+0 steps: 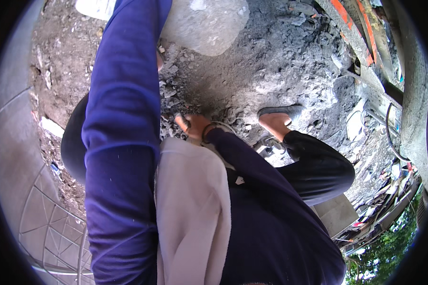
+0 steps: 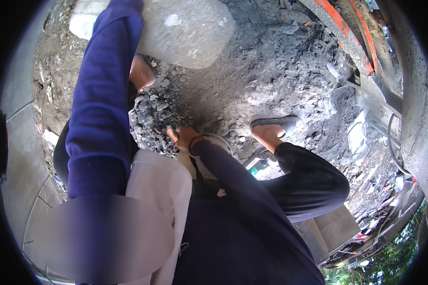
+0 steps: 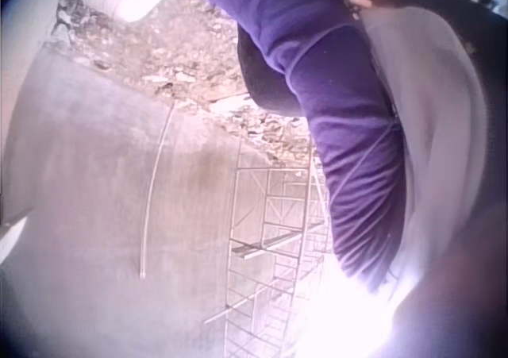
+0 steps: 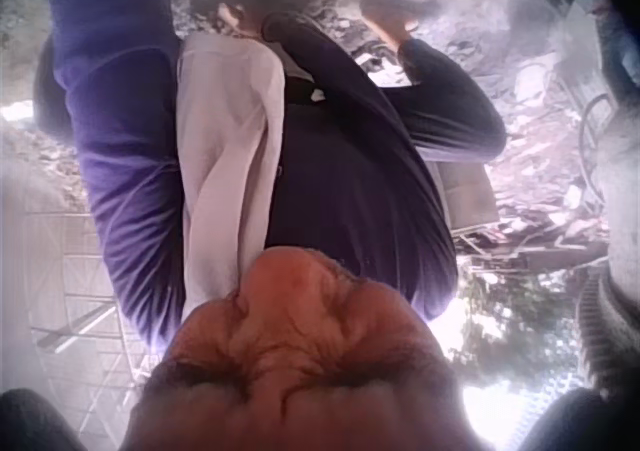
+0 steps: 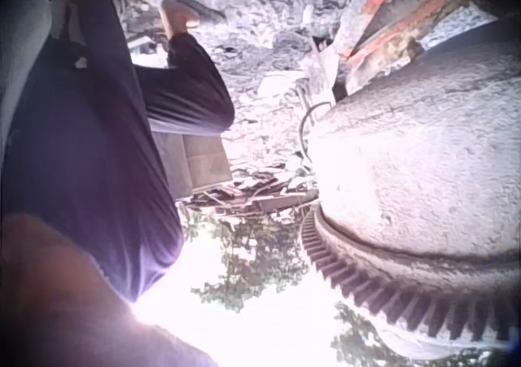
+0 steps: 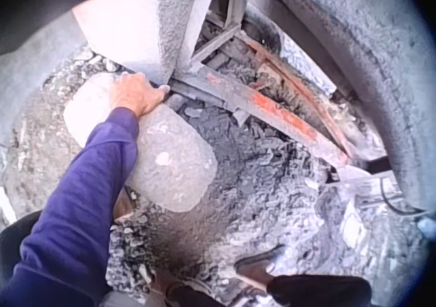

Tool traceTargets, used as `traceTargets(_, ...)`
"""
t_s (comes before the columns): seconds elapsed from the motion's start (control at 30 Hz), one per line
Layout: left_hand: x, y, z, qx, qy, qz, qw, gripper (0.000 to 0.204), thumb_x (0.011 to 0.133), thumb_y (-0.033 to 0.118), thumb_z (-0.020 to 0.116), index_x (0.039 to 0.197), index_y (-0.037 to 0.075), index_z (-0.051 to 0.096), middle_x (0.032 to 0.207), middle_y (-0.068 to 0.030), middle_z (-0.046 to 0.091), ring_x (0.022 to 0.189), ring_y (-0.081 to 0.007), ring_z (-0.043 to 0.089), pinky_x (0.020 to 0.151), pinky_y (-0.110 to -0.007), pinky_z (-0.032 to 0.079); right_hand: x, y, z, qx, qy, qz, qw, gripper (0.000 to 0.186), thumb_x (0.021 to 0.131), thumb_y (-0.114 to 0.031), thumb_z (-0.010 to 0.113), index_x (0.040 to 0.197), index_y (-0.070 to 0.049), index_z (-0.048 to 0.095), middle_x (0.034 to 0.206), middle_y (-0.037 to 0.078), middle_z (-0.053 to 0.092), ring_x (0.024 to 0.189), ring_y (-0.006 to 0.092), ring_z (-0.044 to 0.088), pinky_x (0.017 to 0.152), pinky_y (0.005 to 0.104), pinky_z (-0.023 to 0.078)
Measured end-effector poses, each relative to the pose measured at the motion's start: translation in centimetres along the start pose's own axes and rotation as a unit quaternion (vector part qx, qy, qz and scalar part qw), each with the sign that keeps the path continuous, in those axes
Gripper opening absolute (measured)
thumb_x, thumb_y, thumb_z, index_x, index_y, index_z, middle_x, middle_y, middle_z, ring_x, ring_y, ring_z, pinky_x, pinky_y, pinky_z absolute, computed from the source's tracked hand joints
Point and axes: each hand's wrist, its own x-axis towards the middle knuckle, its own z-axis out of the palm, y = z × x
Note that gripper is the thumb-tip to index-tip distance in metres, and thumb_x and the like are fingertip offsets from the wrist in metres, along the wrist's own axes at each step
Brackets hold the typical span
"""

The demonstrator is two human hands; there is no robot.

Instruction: The person squats on a debris-covered ground and uses a handheld angle grinder to smooth the surface of a large curved stone. They reposition the stone and continue grinding different areas, generating dust and small chips.

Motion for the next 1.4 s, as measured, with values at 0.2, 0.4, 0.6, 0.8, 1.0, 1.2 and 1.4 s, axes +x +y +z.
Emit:
traceTargets(0.2, 1.8, -2.4, 2.2, 0.024, -0.069, 0.179, 0.981, 0.08, 0.087, 0.072, 0.062, 0.126, 0.003, 0.074, 0.128, -0.0214, 0.07, 0.128, -0.0358, 0.06, 0.112, -0.05, 0.039, -9.7, -1.0, -13.8, 0.057, 0.155, -0.041, 0.985, 0.058, 0.096, -0.058, 0.06, 0.109, -0.003, 0.075, 0.088, 0.023, 0.075, 0.083, 0.0367, 0.073, 0.079, 0.0467, 0.057)
traceTargets(0.4, 0.1, -7.4, -5.9, -0.119, -0.202, 0.185, 0.954, 0.09, 0.081, 0.072, 0.071, 0.131, -0.003, 0.068, 0.134, -0.0273, 0.066, 0.13, -0.0405, 0.06, 0.108, -0.045, 0.048, -23.0, 1.3, -26.1, -0.151, 0.245, -0.054, 0.956, 0.035, 0.09, -0.033, 0.07, 0.095, 0.001, 0.066, 0.083, 0.025, 0.069, 0.078, 0.0436, 0.068, 0.069, 0.0485, 0.052)
traceTargets(0.6, -16.5, 0.0, -12.8, -0.377, 0.003, 0.24, 0.895, 0.058, 0.086, 0.052, 0.071, 0.11, 0.0, 0.075, 0.102, -0.0227, 0.074, 0.1, -0.0401, 0.072, 0.09, -0.049, 0.057, -32.2, 6.8, -31.1, -0.232, 0.378, -0.08, 0.893, 0.028, 0.088, -0.023, 0.073, 0.094, 0.003, 0.065, 0.077, 0.024, 0.067, 0.072, 0.0426, 0.066, 0.068, 0.0467, 0.052)
traceTargets(0.8, -22.2, 0.3, -8.9, -0.223, -0.139, 0.292, 0.92, 0.036, 0.08, 0.03, 0.078, 0.098, 0.0, 0.077, 0.095, -0.0192, 0.076, 0.096, -0.0371, 0.075, 0.083, -0.052, 0.058, -26.8, 6.5, -31.7, -0.313, 0.435, -0.061, 0.842, 0.038, 0.084, -0.024, 0.074, 0.112, 0.001, 0.069, 0.091, 0.025, 0.073, 0.088, 0.0432, 0.073, 0.078, 0.0497, 0.055)
traceTargets(1.0, -21.1, 1.1, -7.9, -0.208, -0.156, 0.247, 0.933, 0.029, 0.077, 0.022, 0.076, 0.1, 0.005, 0.08, 0.103, -0.0152, 0.078, 0.101, -0.0348, 0.075, 0.081, -0.056, 0.058, -23.2, 5.7, -31.6, -0.325, 0.313, -0.071, 0.89, 0.04, 0.082, -0.024, 0.073, 0.113, 0.002, 0.068, 0.091, 0.023, 0.073, 0.089, 0.0444, 0.072, 0.079, 0.0482, 0.056)
traceTargets(1.2, -20.9, 2.8, -8.8, -0.22, -0.131, 0.22, 0.941, 0.026, 0.078, 0.019, 0.079, 0.101, 0.007, 0.081, 0.106, -0.0154, 0.078, 0.103, -0.0319, 0.075, 0.09, -0.054, 0.056, -20.7, 11.3, -29.9, -0.274, 0.262, -0.098, 0.92, 0.033, 0.083, -0.029, 0.076, 0.102, -0.004, 0.065, 0.086, 0.02, 0.072, 0.084, 0.043, 0.072, 0.073, 0.0485, 0.054)
traceTargets(1.4, -21.1, 0.2, -12.5, -0.488, 0.048, 0.225, 0.842, 0.017, 0.088, 0.022, 0.073, 0.094, 0.006, 0.079, 0.095, -0.0185, 0.077, 0.091, -0.0318, 0.075, 0.082, -0.047, 0.057, -19.2, 4.6, -22.7, -0.288, 0.207, -0.063, 0.933, 0.036, 0.086, -0.036, 0.076, 0.105, -0.005, 0.068, 0.087, 0.021, 0.074, 0.087, 0.043, 0.073, 0.076, 0.0477, 0.057)
